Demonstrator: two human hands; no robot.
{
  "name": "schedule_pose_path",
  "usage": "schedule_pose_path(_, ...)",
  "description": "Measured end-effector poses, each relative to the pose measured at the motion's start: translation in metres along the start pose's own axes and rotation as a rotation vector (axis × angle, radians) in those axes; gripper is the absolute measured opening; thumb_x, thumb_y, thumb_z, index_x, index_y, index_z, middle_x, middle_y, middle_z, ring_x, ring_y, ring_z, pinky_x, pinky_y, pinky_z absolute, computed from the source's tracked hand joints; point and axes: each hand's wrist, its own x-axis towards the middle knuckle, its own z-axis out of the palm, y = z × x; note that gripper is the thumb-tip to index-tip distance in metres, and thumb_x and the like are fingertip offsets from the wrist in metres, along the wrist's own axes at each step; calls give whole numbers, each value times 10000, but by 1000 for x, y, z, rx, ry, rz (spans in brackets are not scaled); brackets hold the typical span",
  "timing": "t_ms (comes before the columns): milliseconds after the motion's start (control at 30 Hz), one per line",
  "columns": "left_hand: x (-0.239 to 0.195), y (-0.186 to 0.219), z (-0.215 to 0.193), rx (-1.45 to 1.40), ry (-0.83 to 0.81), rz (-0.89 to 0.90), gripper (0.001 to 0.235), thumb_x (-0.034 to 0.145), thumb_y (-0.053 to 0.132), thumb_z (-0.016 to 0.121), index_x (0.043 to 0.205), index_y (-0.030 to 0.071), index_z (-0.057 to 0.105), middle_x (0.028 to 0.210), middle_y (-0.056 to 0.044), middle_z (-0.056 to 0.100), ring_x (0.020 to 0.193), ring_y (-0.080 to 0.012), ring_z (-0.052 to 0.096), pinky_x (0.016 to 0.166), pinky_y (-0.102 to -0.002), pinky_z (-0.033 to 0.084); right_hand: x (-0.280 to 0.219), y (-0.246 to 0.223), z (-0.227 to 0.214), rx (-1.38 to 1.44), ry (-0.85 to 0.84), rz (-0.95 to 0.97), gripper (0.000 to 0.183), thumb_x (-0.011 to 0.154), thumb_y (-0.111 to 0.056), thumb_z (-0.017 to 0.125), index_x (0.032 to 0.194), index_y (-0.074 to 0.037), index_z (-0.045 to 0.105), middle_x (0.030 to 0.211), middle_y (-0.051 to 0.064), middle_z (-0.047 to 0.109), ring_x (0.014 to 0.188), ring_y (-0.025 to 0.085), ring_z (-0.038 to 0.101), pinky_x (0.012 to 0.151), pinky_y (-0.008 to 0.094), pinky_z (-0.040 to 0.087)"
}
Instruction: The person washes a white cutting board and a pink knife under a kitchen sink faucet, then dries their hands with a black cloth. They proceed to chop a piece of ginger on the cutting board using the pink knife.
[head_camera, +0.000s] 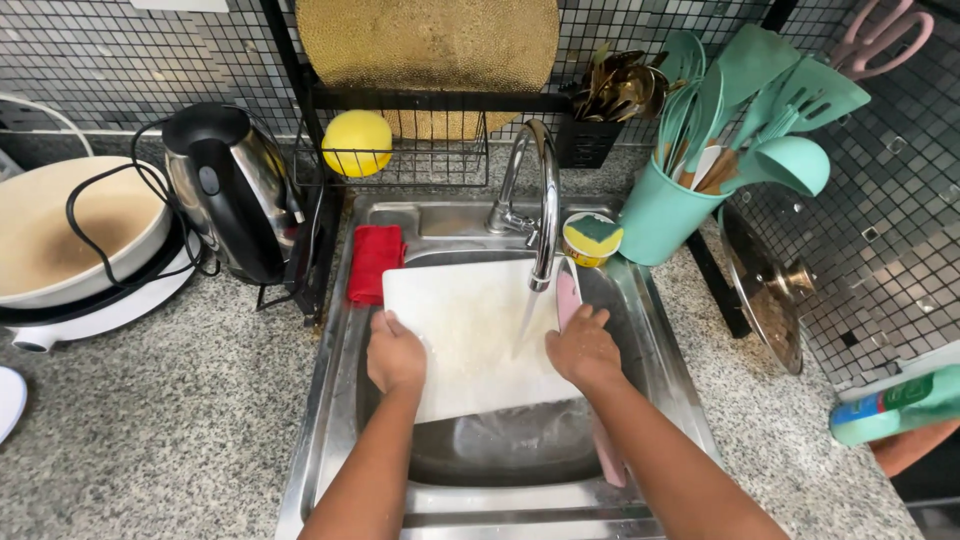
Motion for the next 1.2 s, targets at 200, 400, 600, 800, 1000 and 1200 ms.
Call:
schedule_pose_path(200, -10, 18, -17, -90, 146, 107, 351, 1065, 373, 408, 1178, 150, 655, 1019, -212, 743, 944, -471, 685, 811, -584, 519, -2, 0, 7, 49, 20, 4, 655, 916, -382, 626, 1339, 45, 366, 1401, 296, 424, 1162, 493, 629, 980, 543, 529)
schedule_pose_path(400, 0, 18, -16, -36, 103, 50, 324, 1024, 346, 434, 1190, 185, 661, 1037, -198, 742, 961, -447, 699, 815, -559, 540, 6, -8, 7, 117, 105, -95, 610, 909, -346, 608, 1311, 61, 397, 1387, 309, 421, 1118, 510, 638, 966, 553, 530)
schedule_pose_path(600, 16, 20, -20, 183, -100, 16, 338, 1059, 367, 424, 1220, 185, 660, 1105, -216, 735, 1029, -449, 695, 872, -560, 546, 64, -10, 15, 208, 227, -222, 358, 923, -260, 571, 1155, 12, 588, 1153, 303, 681, 1098, 489, 653, 982, 564, 500)
schedule_pose_path(800, 19, 32, -17, 194, -147, 65, 360, 1059, 375, 405, 1250, 206, 659, 1143, -191, 736, 1072, -428, 692, 911, -537, 540, 138, -6, 45, 236, 357, -337, 262, 891, -216, 617, 1086, -40, 620, 1001, 274, 721, 1020, 476, 687, 875, 560, 544)
schedule_pose_path(1000, 22, 41, -22, 191, -197, 56, 381, 1041, 398, 409, 1284, 229, 648, 1167, -189, 721, 1094, -431, 676, 924, -533, 531, 141, -46, 33, 324, 647, -607, 701, 925, -131, 576, 1591, -151, 357, 1212, 271, 642, 1089, 478, 630, 964, 553, 503)
schedule_pose_path(1200, 30, 36, -17, 200, -188, 60, 390, 1047, 401, 401, 1299, 230, 643, 1155, -202, 726, 1091, -434, 681, 918, -541, 535, 152, -60, 28, 364, 579, -581, 860, 906, -91, 601, 1649, -234, 192, 1514, 319, 443, 1250, 508, 551, 1020, 529, 465)
